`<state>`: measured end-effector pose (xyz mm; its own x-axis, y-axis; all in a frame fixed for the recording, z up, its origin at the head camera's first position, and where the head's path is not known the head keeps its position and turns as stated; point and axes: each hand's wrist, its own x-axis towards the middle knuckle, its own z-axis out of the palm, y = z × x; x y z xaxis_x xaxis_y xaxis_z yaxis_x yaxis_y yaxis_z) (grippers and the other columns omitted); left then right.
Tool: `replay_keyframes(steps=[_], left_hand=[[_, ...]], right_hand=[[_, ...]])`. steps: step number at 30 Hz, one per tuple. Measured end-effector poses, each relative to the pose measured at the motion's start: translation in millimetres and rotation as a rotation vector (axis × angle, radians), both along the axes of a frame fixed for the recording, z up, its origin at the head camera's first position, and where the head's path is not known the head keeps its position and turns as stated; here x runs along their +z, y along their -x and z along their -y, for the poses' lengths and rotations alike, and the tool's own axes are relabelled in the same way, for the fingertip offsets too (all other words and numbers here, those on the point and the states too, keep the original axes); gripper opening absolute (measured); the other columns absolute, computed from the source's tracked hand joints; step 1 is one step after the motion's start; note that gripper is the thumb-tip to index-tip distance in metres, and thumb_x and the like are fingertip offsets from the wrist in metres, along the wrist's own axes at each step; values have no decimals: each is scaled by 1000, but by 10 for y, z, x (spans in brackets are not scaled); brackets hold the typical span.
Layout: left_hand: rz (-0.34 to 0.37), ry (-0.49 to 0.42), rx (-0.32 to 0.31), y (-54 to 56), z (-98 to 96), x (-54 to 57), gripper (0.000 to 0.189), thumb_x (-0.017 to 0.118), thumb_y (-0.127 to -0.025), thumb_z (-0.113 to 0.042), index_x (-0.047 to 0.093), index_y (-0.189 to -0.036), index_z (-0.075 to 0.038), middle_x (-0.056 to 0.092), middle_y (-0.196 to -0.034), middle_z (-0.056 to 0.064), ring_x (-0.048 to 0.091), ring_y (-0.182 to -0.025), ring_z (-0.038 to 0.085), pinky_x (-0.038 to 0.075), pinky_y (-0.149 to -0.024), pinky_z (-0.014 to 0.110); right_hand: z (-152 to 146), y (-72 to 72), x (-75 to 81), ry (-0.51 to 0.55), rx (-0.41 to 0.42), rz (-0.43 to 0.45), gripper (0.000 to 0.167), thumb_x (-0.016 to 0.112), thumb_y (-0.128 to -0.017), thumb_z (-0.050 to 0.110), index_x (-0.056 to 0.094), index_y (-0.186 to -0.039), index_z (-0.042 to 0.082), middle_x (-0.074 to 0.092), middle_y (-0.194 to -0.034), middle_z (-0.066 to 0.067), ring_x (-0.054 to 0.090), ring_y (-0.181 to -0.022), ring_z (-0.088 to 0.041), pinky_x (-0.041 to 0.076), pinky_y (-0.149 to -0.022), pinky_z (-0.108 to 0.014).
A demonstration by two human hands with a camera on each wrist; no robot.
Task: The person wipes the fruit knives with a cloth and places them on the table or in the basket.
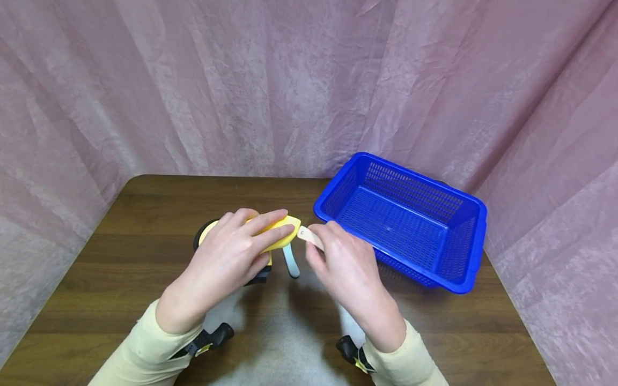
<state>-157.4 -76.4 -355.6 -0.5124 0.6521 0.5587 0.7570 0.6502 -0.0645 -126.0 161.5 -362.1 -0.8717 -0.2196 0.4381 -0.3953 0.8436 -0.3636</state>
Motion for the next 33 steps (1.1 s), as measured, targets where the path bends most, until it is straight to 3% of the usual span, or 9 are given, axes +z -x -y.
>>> replay_keyframes(steps=[33], left_hand=[[19, -2, 28, 46, 70, -10, 55, 86, -85, -5, 77, -137, -21, 70, -147, 7, 67, -105, 36, 55, -83, 48]], right_hand=[[-2, -7, 1, 7, 9, -10, 16, 75, -101, 18, 82, -115, 17, 66, -87, 6, 56, -66, -12, 49, -57, -38]])
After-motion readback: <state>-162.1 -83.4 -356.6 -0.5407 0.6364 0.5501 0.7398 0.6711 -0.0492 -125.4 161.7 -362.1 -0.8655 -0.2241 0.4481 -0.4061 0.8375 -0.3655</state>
